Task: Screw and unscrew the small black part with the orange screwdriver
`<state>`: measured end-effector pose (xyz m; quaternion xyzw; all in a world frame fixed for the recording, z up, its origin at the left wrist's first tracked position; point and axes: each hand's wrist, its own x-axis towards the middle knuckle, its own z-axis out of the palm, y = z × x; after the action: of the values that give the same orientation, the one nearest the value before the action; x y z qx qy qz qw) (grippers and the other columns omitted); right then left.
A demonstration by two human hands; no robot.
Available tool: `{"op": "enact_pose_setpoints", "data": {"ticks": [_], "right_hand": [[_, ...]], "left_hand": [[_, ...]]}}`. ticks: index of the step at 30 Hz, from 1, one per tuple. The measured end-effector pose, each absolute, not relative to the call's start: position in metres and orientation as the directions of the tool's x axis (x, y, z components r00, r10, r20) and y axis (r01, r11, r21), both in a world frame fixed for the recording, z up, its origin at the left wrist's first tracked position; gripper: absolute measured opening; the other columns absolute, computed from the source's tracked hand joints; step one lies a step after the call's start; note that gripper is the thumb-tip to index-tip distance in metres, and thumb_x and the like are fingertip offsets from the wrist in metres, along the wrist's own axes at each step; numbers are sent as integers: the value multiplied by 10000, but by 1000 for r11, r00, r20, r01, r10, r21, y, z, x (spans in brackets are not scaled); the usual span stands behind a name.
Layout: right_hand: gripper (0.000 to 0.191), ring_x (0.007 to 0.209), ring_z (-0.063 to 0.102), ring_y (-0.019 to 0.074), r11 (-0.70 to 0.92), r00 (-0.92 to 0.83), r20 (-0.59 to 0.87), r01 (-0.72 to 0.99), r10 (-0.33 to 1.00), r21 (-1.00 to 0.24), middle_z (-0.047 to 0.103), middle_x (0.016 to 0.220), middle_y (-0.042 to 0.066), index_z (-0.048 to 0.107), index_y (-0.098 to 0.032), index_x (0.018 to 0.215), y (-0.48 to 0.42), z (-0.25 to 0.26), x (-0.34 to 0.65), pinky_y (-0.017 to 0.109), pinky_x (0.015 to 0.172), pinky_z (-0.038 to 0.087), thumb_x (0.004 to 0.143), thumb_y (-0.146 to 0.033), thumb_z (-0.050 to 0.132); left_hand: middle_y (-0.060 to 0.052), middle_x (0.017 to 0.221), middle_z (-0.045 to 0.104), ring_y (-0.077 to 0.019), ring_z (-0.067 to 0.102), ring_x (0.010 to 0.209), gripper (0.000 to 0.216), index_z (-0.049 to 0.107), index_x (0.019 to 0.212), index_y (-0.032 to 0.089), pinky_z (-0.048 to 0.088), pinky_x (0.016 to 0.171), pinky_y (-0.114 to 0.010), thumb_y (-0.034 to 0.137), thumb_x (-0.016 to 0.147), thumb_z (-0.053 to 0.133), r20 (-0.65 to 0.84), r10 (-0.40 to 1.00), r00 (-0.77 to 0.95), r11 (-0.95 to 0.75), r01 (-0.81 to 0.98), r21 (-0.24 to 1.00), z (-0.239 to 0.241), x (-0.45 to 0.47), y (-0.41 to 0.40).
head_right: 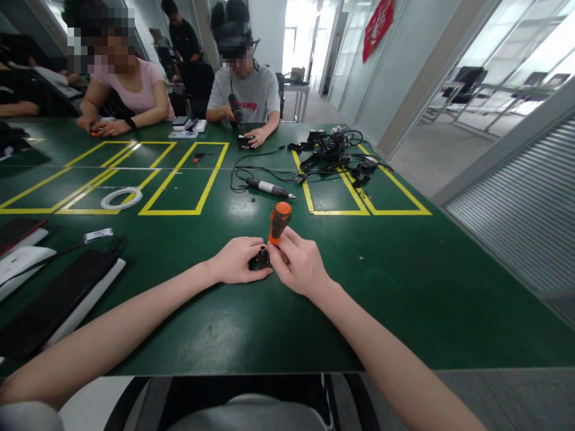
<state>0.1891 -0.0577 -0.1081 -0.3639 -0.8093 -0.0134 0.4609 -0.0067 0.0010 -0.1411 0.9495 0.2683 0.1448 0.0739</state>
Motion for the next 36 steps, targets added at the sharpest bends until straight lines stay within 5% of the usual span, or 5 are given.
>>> {"op": "enact_pose_setpoints", "data": {"ticks": [6, 12, 17, 28, 36], "right_hand": [[248, 546, 493, 129, 734, -371, 732, 631, 571, -252, 568, 652, -6, 550, -217, 712, -54, -107, 187, 279, 536, 326, 949, -149, 569], [361, 520, 406, 128, 640, -254, 618, 539, 744, -548, 451, 572, -29, 383, -240, 604, -50, -111, 185, 293, 536, 315, 876, -250, 621], [481, 511, 348, 111, 420, -66, 419, 270, 906, -866, 392, 561, -67, 335, -258, 648, -38, -116, 179, 259, 491, 311, 848, -462, 722], [339, 484, 373, 89, 430, -127, 410, 257, 903, -866, 417, 550, -71, 401, -241, 642, -43, -117, 178, 235, 475, 317, 840, -327, 662], [342, 357, 464, 75, 133, -239, 123, 27, 963, -991, 539, 480, -92, 450, -240, 706, -37, -119, 183, 187, 382, 339, 781, -352, 765]], "left_hand": [[-39, 844, 654, -191, 657, 780, 307, 619, 842, 184, 496, 712, -306, 479, 926, 638, 263, 528, 807, -846, 478, 235, -142, -6, 1], [-38, 826, 662, -191, 656, 761, 339, 622, 840, 181, 487, 694, -305, 508, 928, 630, 249, 541, 803, -839, 493, 230, -140, -6, 2], [-82, 917, 706, -226, 691, 839, 384, 642, 870, 166, 521, 739, -330, 545, 932, 634, 235, 530, 815, -846, 490, 208, -140, -7, 4], [-74, 881, 699, -230, 697, 820, 355, 646, 860, 166, 543, 747, -335, 516, 922, 659, 243, 531, 812, -844, 481, 237, -139, -6, 3], [-65, 852, 683, -232, 704, 825, 336, 663, 878, 168, 546, 760, -329, 502, 911, 677, 243, 539, 806, -838, 485, 249, -139, -5, 2]]}}
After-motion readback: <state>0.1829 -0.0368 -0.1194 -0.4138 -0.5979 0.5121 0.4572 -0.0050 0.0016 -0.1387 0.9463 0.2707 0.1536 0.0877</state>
